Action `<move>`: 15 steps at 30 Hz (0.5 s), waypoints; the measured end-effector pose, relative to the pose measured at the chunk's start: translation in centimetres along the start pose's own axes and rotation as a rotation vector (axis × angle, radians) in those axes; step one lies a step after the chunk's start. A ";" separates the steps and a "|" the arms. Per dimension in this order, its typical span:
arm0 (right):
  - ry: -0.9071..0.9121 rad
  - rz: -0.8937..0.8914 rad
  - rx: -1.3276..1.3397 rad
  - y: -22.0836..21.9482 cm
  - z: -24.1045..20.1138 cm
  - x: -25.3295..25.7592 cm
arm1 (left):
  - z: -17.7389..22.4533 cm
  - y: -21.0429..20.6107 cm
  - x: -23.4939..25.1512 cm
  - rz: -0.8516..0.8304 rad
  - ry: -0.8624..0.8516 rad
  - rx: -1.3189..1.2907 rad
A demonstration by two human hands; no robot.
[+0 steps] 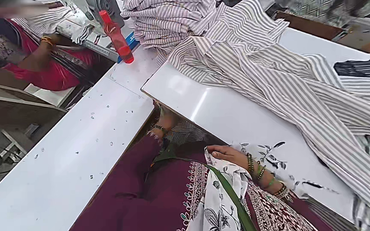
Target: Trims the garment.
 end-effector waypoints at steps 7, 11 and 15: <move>-0.243 0.179 0.105 -2.0 2.8 2.6 | -1.3 -1.8 1.3 -0.071 0.159 0.241; -0.485 -0.132 -0.514 -2.3 4.9 5.0 | -4.3 -4.4 -2.7 -0.209 0.115 0.330; 0.049 0.048 -0.471 -4.0 2.9 7.0 | -6.2 -6.0 -5.0 -0.183 0.056 0.283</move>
Point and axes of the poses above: each hand's wrist, its own x-axis towards the middle knuckle, its own y-axis out of the back of the hand, z = x × y, the point moved 2 cm from there along x, towards the middle knuckle, and after that the axes turned 13 degrees about z, right-handed, at the moved point
